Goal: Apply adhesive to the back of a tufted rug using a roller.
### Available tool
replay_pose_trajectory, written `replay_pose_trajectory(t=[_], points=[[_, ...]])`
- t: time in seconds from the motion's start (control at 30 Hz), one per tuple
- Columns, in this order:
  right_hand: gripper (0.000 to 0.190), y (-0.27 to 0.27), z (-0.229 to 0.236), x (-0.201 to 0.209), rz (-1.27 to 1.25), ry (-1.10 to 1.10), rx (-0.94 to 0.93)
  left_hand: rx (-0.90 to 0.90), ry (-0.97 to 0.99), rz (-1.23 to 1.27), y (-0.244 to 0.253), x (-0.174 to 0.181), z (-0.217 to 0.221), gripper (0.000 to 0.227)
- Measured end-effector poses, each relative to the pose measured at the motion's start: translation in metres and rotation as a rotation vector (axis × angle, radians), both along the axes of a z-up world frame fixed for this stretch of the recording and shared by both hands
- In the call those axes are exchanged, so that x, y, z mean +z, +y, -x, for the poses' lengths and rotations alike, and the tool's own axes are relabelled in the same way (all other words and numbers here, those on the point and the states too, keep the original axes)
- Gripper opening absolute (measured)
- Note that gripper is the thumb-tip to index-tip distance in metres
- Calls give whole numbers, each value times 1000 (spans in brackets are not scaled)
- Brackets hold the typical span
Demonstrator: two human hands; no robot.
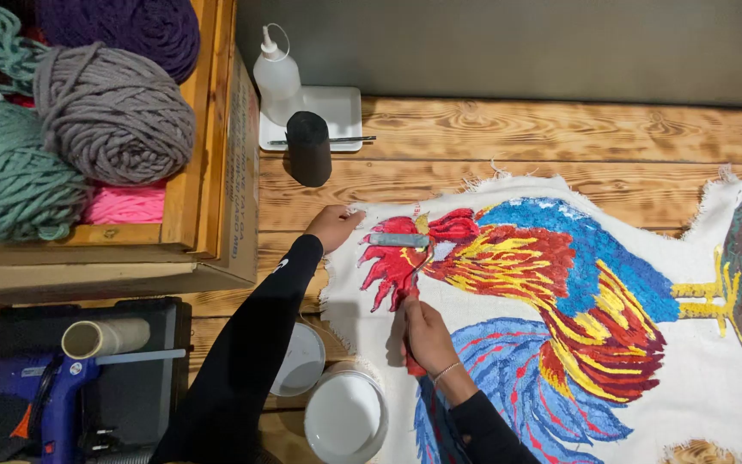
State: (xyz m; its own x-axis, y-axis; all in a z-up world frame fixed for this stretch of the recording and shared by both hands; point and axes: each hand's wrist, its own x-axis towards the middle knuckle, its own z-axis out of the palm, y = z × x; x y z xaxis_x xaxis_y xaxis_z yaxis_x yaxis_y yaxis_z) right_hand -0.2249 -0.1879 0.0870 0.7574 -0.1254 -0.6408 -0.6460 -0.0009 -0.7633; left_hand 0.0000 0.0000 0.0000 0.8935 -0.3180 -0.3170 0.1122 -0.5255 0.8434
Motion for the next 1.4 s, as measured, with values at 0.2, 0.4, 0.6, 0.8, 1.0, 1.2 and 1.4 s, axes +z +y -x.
replay_pose_trajectory(t=[0.2, 0.4, 0.6, 0.8, 1.0, 1.2, 1.4], points=[[57, -31, -36, -60, 393, -204, 176, -131, -14, -13, 27, -31, 1, 36], [63, -28, -13, -2, 424, -28, 286, 36, 26, -131, 23, -9, 14, 27], [62, -31, -51, -24, 477, -55, 301, 47, 80, -93, 25, 2, 28, 31], [66, -26, -22, 0, 400, -42, 324, 14, -117, -186, 35, -28, 18, 29], [61, -21, -15, 11, 171, 69, 253, 34, -84, -146, 36, -38, 19, 30], [60, -17, -19, 4, 254, 24, 315, 62, -77, -135, 36, -31, 20, 31], [62, -4, -30, 3, 342, -7, 334, 45, -59, -104, 38, -24, 28, 29]])
